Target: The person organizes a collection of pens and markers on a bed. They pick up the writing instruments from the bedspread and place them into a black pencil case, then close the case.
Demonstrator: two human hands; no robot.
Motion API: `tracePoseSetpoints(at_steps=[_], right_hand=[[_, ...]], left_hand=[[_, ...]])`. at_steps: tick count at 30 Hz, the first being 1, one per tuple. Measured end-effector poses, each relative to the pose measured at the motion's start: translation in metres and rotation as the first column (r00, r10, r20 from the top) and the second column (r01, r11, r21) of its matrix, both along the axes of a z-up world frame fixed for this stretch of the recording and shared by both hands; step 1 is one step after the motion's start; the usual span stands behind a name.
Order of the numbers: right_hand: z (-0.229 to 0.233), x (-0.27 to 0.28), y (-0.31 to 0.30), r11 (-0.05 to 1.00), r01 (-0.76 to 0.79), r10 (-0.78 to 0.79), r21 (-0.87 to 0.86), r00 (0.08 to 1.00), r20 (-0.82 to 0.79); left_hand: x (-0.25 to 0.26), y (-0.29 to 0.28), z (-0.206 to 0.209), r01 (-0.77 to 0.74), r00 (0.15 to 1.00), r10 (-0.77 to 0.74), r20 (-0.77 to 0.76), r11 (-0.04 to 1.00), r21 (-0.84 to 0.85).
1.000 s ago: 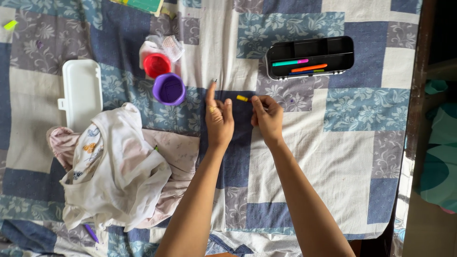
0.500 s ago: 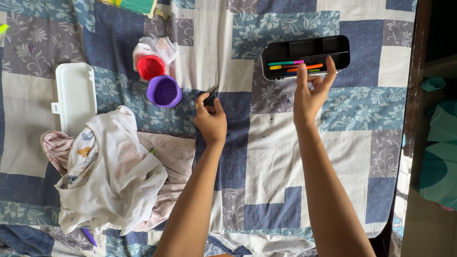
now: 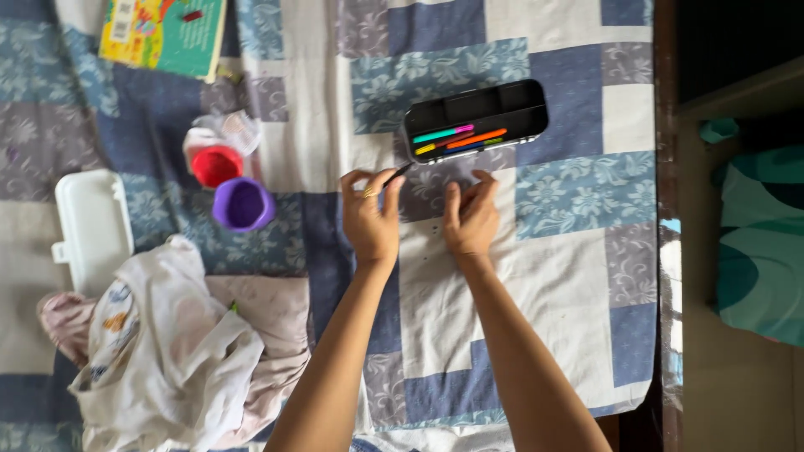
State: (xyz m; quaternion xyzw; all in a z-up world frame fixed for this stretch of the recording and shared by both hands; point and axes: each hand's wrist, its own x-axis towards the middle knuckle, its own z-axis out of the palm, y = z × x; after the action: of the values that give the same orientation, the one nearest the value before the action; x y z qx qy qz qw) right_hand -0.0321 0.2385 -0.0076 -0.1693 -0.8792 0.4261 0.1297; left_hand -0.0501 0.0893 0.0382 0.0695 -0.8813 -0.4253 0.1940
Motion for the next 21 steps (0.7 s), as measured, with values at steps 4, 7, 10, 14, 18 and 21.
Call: tracePoseSetpoints(at_steps=[4, 7, 10, 14, 18, 21], right_hand=[[-0.008, 0.001, 0.002, 0.999, -0.003, 0.002, 0.046, 1.0, 0.005], [-0.019, 0.001, 0.007, 0.996, -0.035, 0.036, 0.083, 0.999, -0.013], [-0.03, 0.001, 0.01, 0.986, -0.045, 0.052, 0.159, 0.998, -0.04], [-0.043, 0.003, 0.013, 0.987, -0.038, 0.023, 0.155, 0.995, 0.092], [-0.034, 0.003, 0.011, 0.979, -0.08, 0.088, 0.189, 0.995, -0.035], [-0.02, 0.002, 0.004, 0.997, -0.006, 0.0, 0.076, 0.997, 0.079]], left_hand=[[-0.04, 0.052, 0.007, 0.239, 0.971, -0.239, -0.023, 0.971, 0.011], [-0.065, 0.083, 0.002, 0.356, 0.935, -0.355, 0.026, 0.934, -0.025], [-0.078, 0.105, 0.0, 0.382, 0.919, -0.373, 0.128, 0.922, -0.057], [-0.077, 0.108, 0.006, 0.384, 0.92, -0.377, 0.11, 0.922, -0.046], [-0.059, 0.084, 0.019, 0.33, 0.943, -0.33, 0.033, 0.944, 0.025], [-0.04, 0.043, 0.021, 0.209, 0.977, -0.208, -0.036, 0.978, 0.022]])
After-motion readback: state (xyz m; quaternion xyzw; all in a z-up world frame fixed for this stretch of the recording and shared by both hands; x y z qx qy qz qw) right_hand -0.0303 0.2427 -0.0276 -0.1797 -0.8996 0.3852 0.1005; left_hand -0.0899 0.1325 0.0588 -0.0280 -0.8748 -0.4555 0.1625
